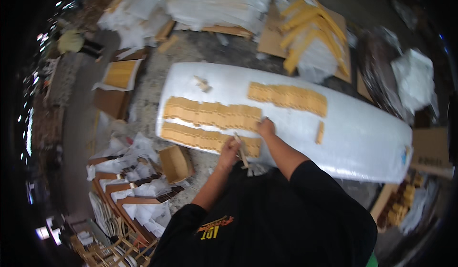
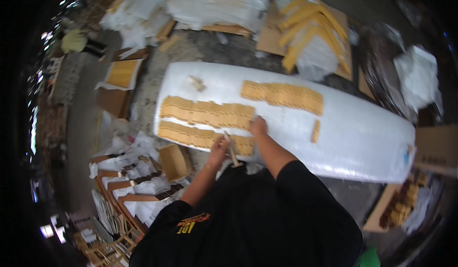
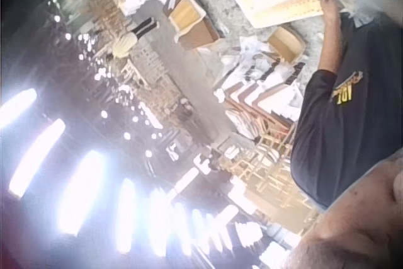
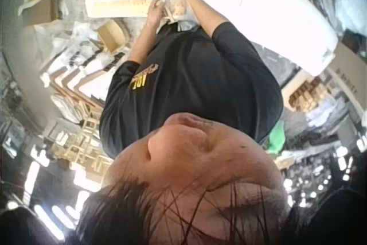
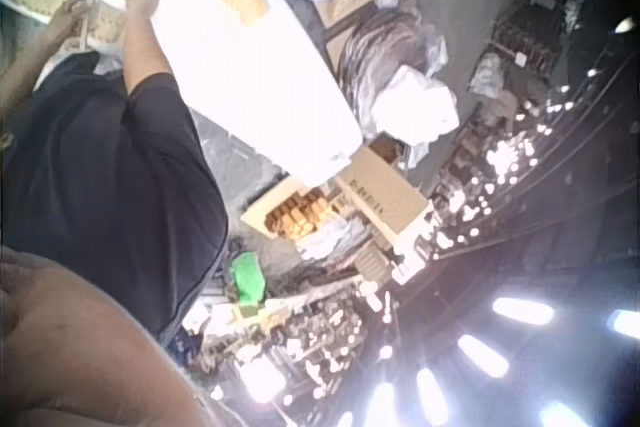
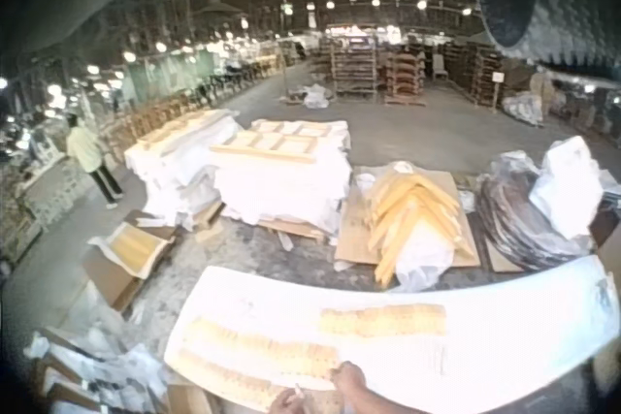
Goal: The person picks up small wooden parts from a white plastic-wrapped surface and places them into a cardboard box. They repeatedly transfer the parts between the surface and the box, arranging them in rows.
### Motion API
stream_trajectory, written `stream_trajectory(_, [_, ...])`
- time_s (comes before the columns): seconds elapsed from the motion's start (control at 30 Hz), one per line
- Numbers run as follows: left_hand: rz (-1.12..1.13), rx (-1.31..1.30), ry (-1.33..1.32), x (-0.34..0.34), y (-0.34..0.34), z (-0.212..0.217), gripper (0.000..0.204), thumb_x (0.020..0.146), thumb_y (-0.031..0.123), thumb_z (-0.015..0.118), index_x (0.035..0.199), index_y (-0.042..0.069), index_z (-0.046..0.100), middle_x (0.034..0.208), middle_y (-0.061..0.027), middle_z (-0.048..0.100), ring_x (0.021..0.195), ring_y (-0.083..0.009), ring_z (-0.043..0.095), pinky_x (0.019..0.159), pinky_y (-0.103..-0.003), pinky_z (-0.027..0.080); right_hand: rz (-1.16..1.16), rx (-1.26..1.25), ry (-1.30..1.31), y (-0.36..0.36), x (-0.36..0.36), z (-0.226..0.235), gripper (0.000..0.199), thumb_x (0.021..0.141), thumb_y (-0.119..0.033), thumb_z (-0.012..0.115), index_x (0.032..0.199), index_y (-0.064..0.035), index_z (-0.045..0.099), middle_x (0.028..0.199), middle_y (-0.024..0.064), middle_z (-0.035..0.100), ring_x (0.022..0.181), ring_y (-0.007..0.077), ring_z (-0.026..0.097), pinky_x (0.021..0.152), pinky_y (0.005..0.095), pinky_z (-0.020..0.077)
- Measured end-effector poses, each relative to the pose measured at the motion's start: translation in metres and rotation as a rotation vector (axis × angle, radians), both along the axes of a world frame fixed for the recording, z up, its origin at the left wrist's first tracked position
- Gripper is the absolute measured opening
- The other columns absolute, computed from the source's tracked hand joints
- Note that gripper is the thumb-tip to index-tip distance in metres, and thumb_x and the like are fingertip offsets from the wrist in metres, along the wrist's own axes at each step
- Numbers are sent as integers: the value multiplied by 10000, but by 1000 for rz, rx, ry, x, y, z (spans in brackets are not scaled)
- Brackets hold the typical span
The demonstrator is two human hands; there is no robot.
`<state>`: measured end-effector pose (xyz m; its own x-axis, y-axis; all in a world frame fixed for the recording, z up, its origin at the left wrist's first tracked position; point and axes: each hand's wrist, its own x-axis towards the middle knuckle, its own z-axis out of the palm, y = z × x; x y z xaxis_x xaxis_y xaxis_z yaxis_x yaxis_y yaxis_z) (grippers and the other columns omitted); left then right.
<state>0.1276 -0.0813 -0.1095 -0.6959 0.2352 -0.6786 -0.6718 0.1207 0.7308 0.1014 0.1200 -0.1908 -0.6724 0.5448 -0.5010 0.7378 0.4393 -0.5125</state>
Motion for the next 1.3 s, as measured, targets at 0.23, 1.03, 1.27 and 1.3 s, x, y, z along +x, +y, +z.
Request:
stream_trajectory(0.23, [148, 31, -24, 3, -50, 16, 497, 990, 353, 687, 1365, 71, 525, 1138, -137, 661, 954, -257, 699, 745, -427, 605, 39, 98, -40, 5, -23, -9, 456, 834, -346, 712, 1122, 0, 637, 1074, 242, 718, 1011, 396, 709, 878, 486, 580])
stream_trajectory(1.03, [159, -104, -24, 3, -47, 18, 511, 975, 375, 696, 1363, 82, 536, 1187, -136, 645, 989, -275, 659, 800, -468, 577, 65, 129, -4, 0, -18, -4, 424, 878, -348, 703, 1100, 8, 649, 1062, 242, 716, 1001, 403, 708, 873, 481, 581])
stream_trajectory(1.27, [153, -22, 8, -7, -40, 15, 479, 980, 332, 695, 1348, 63, 545, 1121, -136, 662, 931, -273, 691, 748, -445, 600, 80, 126, -47, 14, -21, -4, 432, 866, -350, 698, 1117, -2, 651, 1093, 228, 714, 1012, 374, 713, 871, 462, 586])
stream_trajectory(1.3, [153, -24, 6, -4, -41, 14, 477, 980, 331, 695, 1345, 62, 547, 1113, -135, 663, 930, -273, 693, 745, -445, 601, 80, 134, -43, 13, -19, -3, 453, 857, -360, 706, 1134, -7, 646, 1110, 224, 711, 1028, 369, 709, 879, 460, 584])
